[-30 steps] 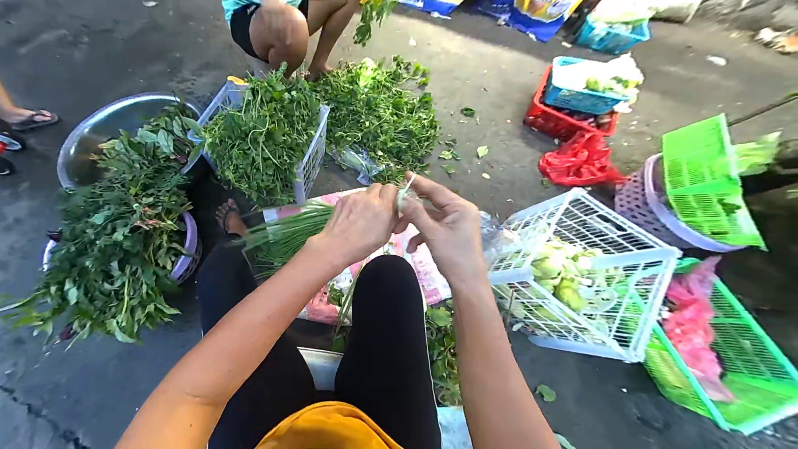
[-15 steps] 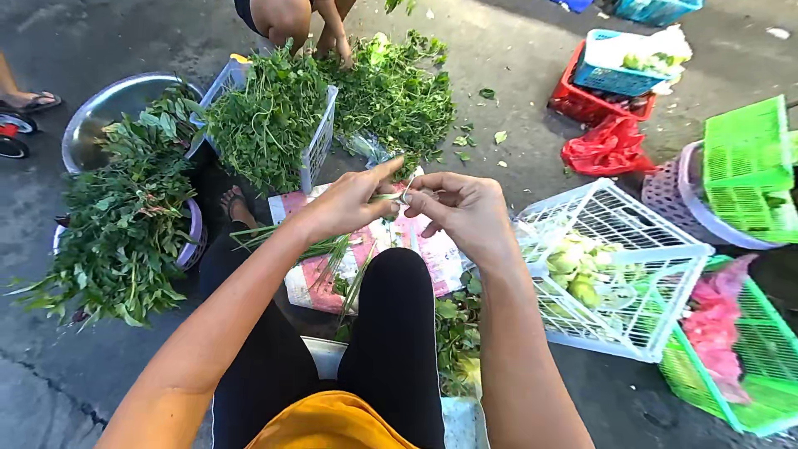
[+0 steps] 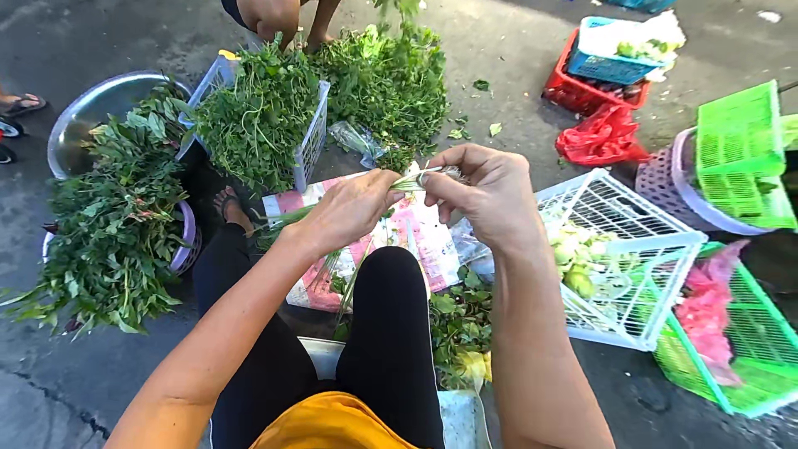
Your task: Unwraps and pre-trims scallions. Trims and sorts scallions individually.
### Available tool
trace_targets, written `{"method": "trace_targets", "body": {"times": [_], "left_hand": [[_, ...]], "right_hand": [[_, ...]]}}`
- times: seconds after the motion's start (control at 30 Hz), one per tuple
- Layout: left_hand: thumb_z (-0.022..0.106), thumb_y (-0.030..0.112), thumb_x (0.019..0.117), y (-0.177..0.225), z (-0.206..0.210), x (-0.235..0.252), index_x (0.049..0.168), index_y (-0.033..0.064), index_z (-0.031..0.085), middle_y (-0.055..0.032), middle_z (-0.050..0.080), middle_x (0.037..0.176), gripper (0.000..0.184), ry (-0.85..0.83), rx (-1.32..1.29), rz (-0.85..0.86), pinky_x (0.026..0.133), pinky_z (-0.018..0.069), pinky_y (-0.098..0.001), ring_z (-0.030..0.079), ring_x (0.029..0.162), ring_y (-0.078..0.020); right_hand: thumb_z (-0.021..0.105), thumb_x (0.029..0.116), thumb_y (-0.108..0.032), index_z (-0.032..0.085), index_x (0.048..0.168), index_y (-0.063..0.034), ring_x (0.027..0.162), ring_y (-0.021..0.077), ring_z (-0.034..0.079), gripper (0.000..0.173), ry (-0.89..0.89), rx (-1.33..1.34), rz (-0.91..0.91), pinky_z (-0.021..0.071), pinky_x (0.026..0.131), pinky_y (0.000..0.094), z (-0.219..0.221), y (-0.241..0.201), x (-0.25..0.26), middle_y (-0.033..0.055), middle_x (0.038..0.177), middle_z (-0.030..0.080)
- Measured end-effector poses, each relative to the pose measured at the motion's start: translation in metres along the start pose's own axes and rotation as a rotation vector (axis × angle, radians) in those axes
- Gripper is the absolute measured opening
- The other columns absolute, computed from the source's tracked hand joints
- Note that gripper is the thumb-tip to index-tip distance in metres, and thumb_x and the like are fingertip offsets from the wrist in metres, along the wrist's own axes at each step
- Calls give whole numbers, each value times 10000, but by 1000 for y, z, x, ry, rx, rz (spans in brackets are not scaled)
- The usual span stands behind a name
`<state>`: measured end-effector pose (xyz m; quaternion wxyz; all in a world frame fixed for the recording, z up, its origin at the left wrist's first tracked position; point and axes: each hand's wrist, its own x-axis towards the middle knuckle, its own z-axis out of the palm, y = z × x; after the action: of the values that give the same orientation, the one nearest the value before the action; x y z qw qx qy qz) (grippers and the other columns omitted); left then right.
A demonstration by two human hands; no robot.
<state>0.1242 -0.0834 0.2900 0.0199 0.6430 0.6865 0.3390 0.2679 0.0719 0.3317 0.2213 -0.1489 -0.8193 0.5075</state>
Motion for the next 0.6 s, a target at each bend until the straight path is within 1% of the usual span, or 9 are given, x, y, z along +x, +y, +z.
{"method": "trace_targets", "body": {"times": [0.07, 0.17, 0.23, 0.3, 0.37, 0.47, 0.53, 0.57, 0.6], "left_hand": [[450, 185, 1102, 0, 8, 0, 1170, -39, 633, -178, 676, 1006, 297, 67, 13, -8, 769, 582, -418, 703, 877, -288], [445, 165, 1098, 0, 17, 4, 1136, -39, 628, -160, 665, 935, 277, 233, -7, -28, 711, 577, -396, 686, 793, -263], [414, 185, 1108, 3, 19, 7, 1130, -42, 623, -148, 646, 882, 309, 329, -45, -92, 686, 558, -370, 654, 737, -235], [401, 199, 1114, 3, 18, 10, 1131, -35, 626, -127, 623, 838, 325, 389, -79, -178, 663, 536, -343, 615, 691, -207], [390, 199, 1116, 3, 17, 12, 1135, -33, 621, -123, 619, 833, 328, 409, -100, -253, 679, 530, -345, 613, 700, -204], [397, 194, 1115, 3, 22, 14, 1202, -40, 604, -136, 636, 865, 325, 422, -123, -323, 714, 536, -366, 634, 746, -225], [408, 165, 1106, 2, 22, 13, 1331, -29, 549, -166, 696, 977, 329, 404, -151, -326, 770, 568, -399, 697, 827, -253], [409, 159, 1106, 1, 22, 12, 1368, -21, 525, -169, 702, 1004, 338, 387, -166, -310, 788, 572, -404, 705, 844, -256], [411, 150, 1103, -1, 22, 11, 1361, -27, 538, -173, 702, 981, 337, 382, -177, -287, 783, 567, -406, 701, 833, -257]], "right_hand": [[679, 896, -89, 619, 1093, -106, 474, 84, 609, 207, -6, 47, 34, 501, 366, 231, 7, -1, 3, 3, 760, 686], [587, 895, -122, 421, 1370, -213, 522, 134, 618, 511, -24, 337, 65, 466, 341, 239, 22, 3, 0, 49, 926, 671], [585, 920, -140, 289, 1517, -272, 626, 135, 661, 679, 31, 451, 61, 512, 383, 247, 34, 4, -3, 29, 1058, 660], [588, 942, -140, 201, 1563, -213, 685, 122, 666, 735, 122, 347, -18, 545, 457, 245, 49, 7, -7, 12, 1103, 650], [615, 933, -115, 225, 1569, -99, 727, 105, 660, 746, 260, 70, -147, 544, 492, 244, 66, 10, -14, 23, 1125, 646], [634, 912, -93, 391, 1513, -17, 841, 143, 663, 652, 363, -298, -329, 541, 576, 279, 83, 10, -21, 87, 1119, 673], [607, 910, -73, 437, 1487, -3, 848, 150, 664, 605, 334, -373, -445, 548, 613, 282, 84, 12, -20, 90, 1062, 699], [605, 898, -69, 441, 1491, -2, 846, 150, 657, 619, 303, -351, -476, 545, 629, 282, 82, 13, -19, 88, 1047, 700], [614, 884, -79, 435, 1497, -11, 834, 138, 650, 643, 263, -306, -474, 547, 638, 277, 79, 14, -19, 74, 1036, 695]]}}
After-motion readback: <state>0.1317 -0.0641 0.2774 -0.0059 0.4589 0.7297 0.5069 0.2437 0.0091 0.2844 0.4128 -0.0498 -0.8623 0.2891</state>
